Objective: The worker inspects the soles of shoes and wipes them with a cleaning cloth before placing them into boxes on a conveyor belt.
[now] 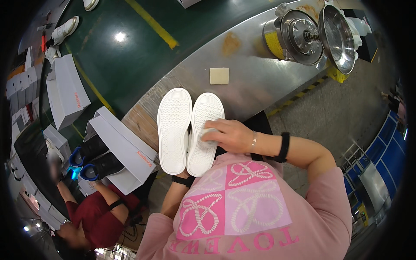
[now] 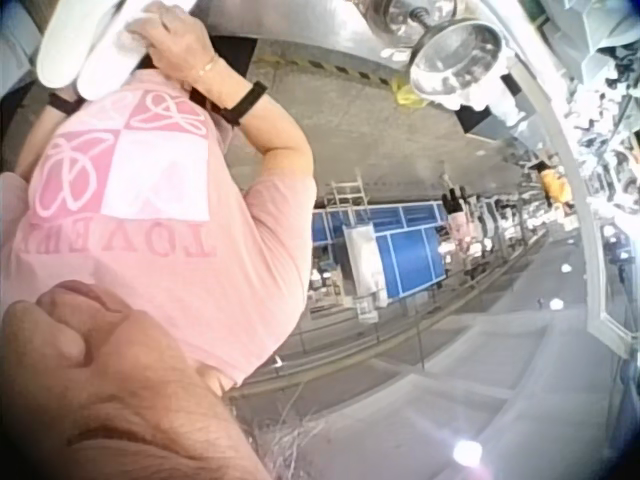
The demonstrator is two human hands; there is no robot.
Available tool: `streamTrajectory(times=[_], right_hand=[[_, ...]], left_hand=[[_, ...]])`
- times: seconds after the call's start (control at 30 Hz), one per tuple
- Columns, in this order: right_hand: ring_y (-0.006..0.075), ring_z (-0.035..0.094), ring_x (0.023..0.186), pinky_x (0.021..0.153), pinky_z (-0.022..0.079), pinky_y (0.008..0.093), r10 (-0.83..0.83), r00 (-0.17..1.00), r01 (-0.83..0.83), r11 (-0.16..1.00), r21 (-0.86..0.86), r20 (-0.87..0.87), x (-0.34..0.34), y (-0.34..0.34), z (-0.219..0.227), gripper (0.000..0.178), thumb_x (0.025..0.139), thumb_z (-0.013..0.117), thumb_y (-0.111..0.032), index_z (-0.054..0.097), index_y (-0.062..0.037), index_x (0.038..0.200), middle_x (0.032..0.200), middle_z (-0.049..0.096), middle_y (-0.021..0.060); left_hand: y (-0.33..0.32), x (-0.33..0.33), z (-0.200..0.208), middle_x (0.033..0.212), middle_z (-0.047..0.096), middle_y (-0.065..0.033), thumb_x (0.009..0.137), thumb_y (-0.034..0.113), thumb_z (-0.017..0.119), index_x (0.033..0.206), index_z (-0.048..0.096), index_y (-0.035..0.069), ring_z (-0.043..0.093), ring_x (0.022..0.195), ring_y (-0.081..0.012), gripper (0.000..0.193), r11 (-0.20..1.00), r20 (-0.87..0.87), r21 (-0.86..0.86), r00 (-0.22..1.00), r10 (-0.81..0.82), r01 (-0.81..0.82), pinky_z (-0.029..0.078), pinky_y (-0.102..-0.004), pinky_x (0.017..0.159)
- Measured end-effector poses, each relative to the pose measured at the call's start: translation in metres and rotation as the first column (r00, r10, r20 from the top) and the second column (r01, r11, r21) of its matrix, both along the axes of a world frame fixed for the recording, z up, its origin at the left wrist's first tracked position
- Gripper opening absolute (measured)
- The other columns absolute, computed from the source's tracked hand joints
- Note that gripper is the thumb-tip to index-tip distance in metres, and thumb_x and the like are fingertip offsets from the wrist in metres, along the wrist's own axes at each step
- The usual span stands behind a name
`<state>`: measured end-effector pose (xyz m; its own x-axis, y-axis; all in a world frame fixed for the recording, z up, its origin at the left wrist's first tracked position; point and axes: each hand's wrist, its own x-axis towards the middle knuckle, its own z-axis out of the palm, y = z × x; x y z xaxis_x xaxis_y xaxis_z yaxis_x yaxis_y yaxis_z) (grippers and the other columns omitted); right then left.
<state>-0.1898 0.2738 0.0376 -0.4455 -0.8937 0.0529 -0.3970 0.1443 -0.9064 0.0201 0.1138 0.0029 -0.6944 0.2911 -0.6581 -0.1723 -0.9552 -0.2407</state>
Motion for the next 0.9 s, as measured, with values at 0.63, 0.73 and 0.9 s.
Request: streamTrajectory(times=[0.63, 0.73, 0.9], right_hand=[[0.0319, 0.064, 0.099, 0.083, 0.055, 0.0398, 0.08, 0.996, -0.084, 0.989, -0.125, -0.038, -0.026, -0.019, -0.015, 0.052, 0.064, 0.07, 0.008, 0.063, -0.0138, 0.11, 0.121, 0.064, 0.0126], [0.033, 0.065, 0.097, 0.083, 0.055, 0.0397, 0.059, 0.997, -0.065, 0.991, -0.119, -0.059, -0.03, 0.028, -0.027, 0.051, 0.063, 0.07, 0.009, 0.064, -0.0134, 0.108, 0.12, 0.064, 0.0131], [0.033, 0.065, 0.101, 0.083, 0.056, 0.0402, 0.104, 0.991, -0.114, 0.987, -0.112, -0.089, -0.024, 0.002, -0.019, 0.053, 0.061, 0.07, 0.009, 0.064, -0.0139, 0.108, 0.12, 0.064, 0.0132]], left_hand=[[0.005, -0.015, -0.009, 0.133, 0.062, -0.0155, 0.102, 0.034, 0.054, 0.137, 0.054, 0.002, 0.063, 0.117, -0.0275, 0.048, 0.996, 0.041, 0.03, 0.995, 0.088, -0.089, 0.052, -0.0417, 0.102], [0.009, -0.012, -0.008, 0.133, 0.062, -0.0155, 0.102, 0.035, 0.054, 0.137, 0.054, 0.002, 0.063, 0.117, -0.0276, 0.048, 0.994, 0.039, 0.034, 0.994, 0.103, -0.104, 0.052, -0.0419, 0.102], [0.008, -0.012, -0.007, 0.133, 0.062, -0.0154, 0.102, 0.035, 0.054, 0.137, 0.054, 0.003, 0.063, 0.118, -0.0277, 0.048, 0.992, 0.033, 0.035, 0.992, 0.124, -0.125, 0.052, -0.0421, 0.102]])
